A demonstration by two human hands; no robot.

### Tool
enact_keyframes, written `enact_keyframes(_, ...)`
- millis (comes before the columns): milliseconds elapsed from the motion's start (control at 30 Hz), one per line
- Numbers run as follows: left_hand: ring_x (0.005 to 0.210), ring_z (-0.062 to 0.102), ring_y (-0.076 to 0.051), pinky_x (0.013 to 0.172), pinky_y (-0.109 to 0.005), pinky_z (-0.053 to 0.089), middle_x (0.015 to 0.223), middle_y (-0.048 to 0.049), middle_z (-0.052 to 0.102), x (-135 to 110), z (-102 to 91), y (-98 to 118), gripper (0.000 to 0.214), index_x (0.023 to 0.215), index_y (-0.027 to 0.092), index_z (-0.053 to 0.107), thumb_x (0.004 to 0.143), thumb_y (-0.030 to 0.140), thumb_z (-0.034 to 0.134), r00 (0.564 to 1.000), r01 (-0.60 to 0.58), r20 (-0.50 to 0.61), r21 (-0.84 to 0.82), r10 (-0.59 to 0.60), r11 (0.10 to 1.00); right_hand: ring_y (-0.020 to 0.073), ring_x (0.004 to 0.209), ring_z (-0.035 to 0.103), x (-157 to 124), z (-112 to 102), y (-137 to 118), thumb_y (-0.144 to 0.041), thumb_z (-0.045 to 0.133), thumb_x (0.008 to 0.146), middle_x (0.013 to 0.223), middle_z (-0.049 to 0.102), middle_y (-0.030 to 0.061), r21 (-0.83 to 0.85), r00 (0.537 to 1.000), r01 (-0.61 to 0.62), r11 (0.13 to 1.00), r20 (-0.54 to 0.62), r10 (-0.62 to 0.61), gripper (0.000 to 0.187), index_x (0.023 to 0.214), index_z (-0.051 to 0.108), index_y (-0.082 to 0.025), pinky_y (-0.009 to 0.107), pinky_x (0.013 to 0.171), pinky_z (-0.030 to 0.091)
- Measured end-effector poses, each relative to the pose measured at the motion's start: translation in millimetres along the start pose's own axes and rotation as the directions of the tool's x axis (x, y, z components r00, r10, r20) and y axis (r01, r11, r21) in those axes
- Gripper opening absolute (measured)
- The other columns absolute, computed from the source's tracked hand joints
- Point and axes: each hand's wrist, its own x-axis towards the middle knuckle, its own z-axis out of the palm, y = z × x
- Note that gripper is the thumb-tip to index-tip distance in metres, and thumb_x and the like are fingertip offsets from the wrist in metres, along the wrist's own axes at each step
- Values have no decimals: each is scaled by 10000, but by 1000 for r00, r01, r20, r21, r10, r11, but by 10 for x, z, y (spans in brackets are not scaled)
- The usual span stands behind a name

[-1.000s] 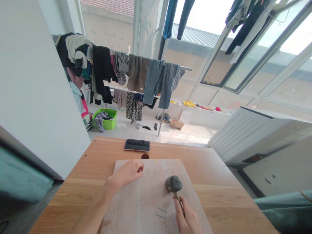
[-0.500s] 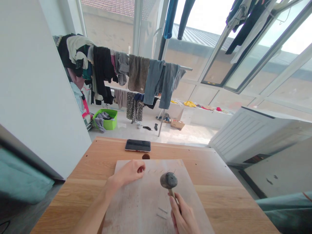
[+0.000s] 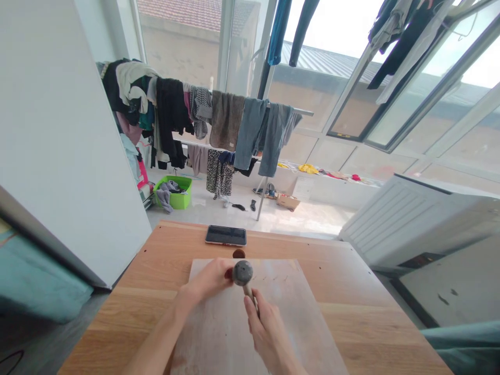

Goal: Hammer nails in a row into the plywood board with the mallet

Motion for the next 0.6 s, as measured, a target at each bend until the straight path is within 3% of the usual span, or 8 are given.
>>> enact_keyframes(333, 652, 493, -148, 603, -225, 350, 667, 15, 573, 18, 15, -12, 82, 656, 160, 588, 685, 104, 537, 997, 79, -7, 8, -79, 997, 117, 358, 383, -26, 32, 97, -607, 344, 994, 500, 459, -64, -44, 992, 27, 999, -123, -32, 516, 1089, 638, -195, 220, 362, 310)
enact_keyframes(600, 669, 554, -147, 616, -225, 374, 714, 23, 605, -15, -13, 71, 86, 762, 179, 603, 689, 148, 571, 985, 167, 24, 78, -170, 983, 112, 355, 381, -122, -89, 130, -717, 355, 934, 495, 412, -71, 7, 996, -40, 999, -78, 41, 622, 1083, 642, -185, 201, 325, 302)
